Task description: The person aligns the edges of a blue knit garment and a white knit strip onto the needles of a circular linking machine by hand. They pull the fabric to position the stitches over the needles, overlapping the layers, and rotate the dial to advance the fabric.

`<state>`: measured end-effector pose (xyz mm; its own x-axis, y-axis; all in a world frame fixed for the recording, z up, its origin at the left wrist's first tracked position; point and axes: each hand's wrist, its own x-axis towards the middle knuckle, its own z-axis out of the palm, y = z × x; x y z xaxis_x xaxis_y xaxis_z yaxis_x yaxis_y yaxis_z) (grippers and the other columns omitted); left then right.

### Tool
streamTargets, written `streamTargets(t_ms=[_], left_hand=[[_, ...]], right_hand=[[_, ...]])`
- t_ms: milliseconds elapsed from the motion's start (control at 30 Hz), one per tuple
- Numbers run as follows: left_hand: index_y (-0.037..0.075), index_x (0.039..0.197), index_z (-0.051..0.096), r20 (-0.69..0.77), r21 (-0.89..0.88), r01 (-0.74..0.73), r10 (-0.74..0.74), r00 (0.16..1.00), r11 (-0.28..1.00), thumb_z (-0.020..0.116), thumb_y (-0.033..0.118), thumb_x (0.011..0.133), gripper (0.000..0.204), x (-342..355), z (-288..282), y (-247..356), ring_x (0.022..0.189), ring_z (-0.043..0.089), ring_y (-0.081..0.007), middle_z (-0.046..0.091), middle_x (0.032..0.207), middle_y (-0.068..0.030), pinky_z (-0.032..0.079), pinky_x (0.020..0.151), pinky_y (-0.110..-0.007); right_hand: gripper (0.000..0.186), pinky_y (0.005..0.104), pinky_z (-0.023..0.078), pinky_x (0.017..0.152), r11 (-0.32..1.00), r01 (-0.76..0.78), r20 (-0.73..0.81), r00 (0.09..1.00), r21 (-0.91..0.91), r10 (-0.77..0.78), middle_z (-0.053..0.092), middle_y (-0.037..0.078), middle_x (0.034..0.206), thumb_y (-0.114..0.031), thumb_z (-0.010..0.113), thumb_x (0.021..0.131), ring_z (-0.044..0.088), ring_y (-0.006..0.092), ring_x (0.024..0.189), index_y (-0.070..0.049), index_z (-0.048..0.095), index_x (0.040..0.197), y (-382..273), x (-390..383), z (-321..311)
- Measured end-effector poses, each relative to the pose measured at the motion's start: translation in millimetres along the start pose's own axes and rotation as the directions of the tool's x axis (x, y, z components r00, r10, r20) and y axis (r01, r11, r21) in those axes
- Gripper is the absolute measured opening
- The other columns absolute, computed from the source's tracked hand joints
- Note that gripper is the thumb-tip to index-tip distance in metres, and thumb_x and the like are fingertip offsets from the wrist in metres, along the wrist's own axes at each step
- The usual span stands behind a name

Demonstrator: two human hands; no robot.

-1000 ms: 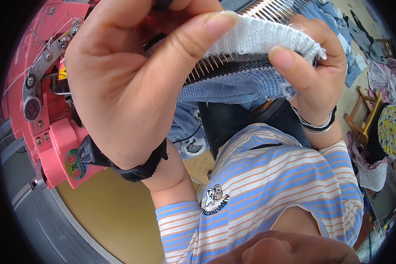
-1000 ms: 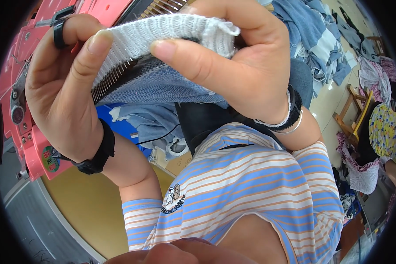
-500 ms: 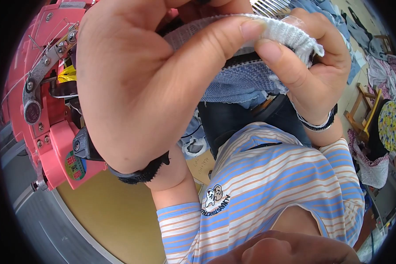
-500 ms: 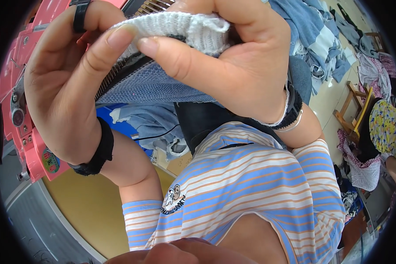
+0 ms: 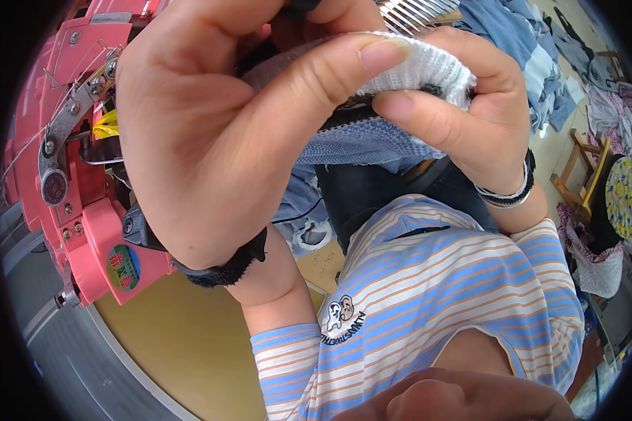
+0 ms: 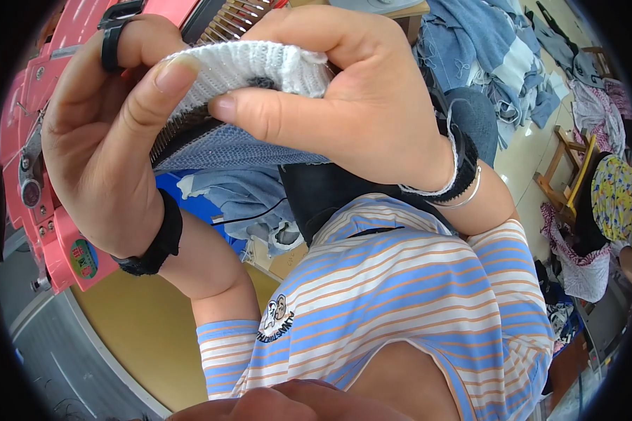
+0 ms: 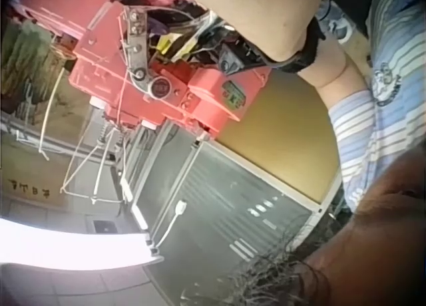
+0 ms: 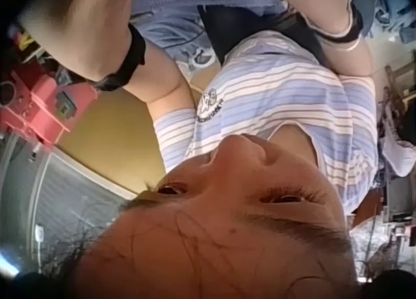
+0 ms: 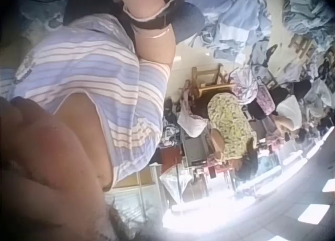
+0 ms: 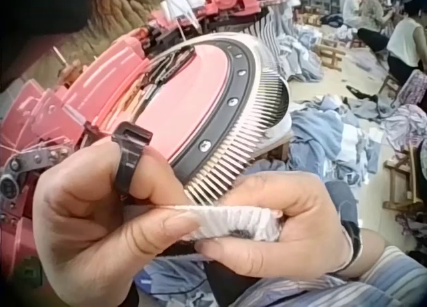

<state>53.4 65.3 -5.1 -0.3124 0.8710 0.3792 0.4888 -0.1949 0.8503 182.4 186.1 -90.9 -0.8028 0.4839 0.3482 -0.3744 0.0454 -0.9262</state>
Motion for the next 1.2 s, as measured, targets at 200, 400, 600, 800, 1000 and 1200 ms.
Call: streamTargets(t_ms=[200, 400, 600, 800, 1000, 1200], left_hand=[[-0.011, 0.094, 0.056, -0.008, 0.011, -0.016, 0.016, 1.0, 1.0, 0.058, -0.01, 0.079, 0.016, 0.8, -1.8, -1.8, 0.079, 0.056, -0.0141, 0.06, 0.086, -0.0122, 0.044, 0.075, -0.022], [-0.011, 0.093, 0.056, -0.016, 0.019, -0.033, 0.034, 0.999, 0.999, 0.058, -0.01, 0.079, 0.014, 0.6, -0.8, -2.9, 0.079, 0.056, -0.0141, 0.06, 0.086, -0.012, 0.043, 0.076, -0.022], [-0.011, 0.094, 0.057, 0.04, 0.077, -0.114, 0.111, 0.993, 0.991, 0.058, -0.009, 0.08, 0.015, 2.4, -7.9, -6.9, 0.079, 0.055, -0.0132, 0.06, 0.087, -0.0115, 0.042, 0.075, -0.021], [-0.01, 0.095, 0.058, -0.078, 0.11, -0.065, 0.074, 0.994, 0.992, 0.061, -0.007, 0.079, 0.016, 0.2, -0.4, -6.7, 0.079, 0.055, -0.0117, 0.061, 0.088, -0.0097, 0.042, 0.074, -0.021], [-0.009, 0.095, 0.059, -0.113, 0.132, -0.067, 0.083, 0.99, 0.989, 0.062, -0.006, 0.079, 0.017, -0.4, 1.4, -5.6, 0.077, 0.055, -0.0111, 0.061, 0.086, -0.009, 0.043, 0.072, -0.021], [-0.009, 0.09, 0.059, -0.283, 0.119, 0.101, -0.063, 0.957, 0.988, 0.064, -0.006, 0.077, 0.014, 4.0, 18.6, 14.8, 0.073, 0.053, -0.01, 0.06, 0.082, -0.0075, 0.042, 0.068, -0.019]], right_hand=[[0.027, 0.0223, 0.042, 0.07, 0.99, 0.137, 0.027, 0.99, -0.034, -0.136, 0.062, 0.003, 0.087, -0.003, 0.073, 0.07, 0.055, 0.0096, 0.079, -0.001, 0.062, 0.095, 1.6, 1.3, -1.9], [0.027, 0.0226, 0.042, 0.07, 0.98, 0.17, 0.021, 0.985, -0.1, -0.169, 0.061, 0.003, 0.087, -0.004, 0.073, 0.07, 0.055, 0.0099, 0.08, -0.001, 0.061, 0.094, 0.4, 3.0, -0.8], [0.023, 0.021, 0.039, 0.068, 0.973, 0.195, 0.011, 0.981, -0.121, -0.196, 0.06, 0.002, 0.086, -0.004, 0.071, 0.072, 0.052, 0.0083, 0.076, -0.001, 0.06, 0.092, 0.2, 1.6, -1.9], [0.022, 0.0204, 0.038, 0.069, 0.989, 0.141, -0.119, 0.984, 0.035, -0.136, 0.059, 0.003, 0.088, -0.005, 0.068, 0.074, 0.05, 0.0075, 0.076, -0.001, 0.059, 0.094, 5.7, -5.3, -1.4], [0.021, 0.0204, 0.038, 0.069, 0.976, 0.218, -0.149, 0.965, -0.009, -0.217, 0.057, 0.004, 0.089, -0.003, 0.066, 0.075, 0.049, 0.0076, 0.077, 0.0, 0.057, 0.093, 0.1, -2.6, -4.9], [0.025, 0.0217, 0.04, 0.058, 0.969, 0.24, -0.228, 0.942, -0.059, -0.247, 0.057, 0.006, 0.077, -0.002, 0.073, 0.071, 0.052, 0.0072, 0.065, -0.002, 0.053, 0.085, -7.6, 11.0, -0.6]])
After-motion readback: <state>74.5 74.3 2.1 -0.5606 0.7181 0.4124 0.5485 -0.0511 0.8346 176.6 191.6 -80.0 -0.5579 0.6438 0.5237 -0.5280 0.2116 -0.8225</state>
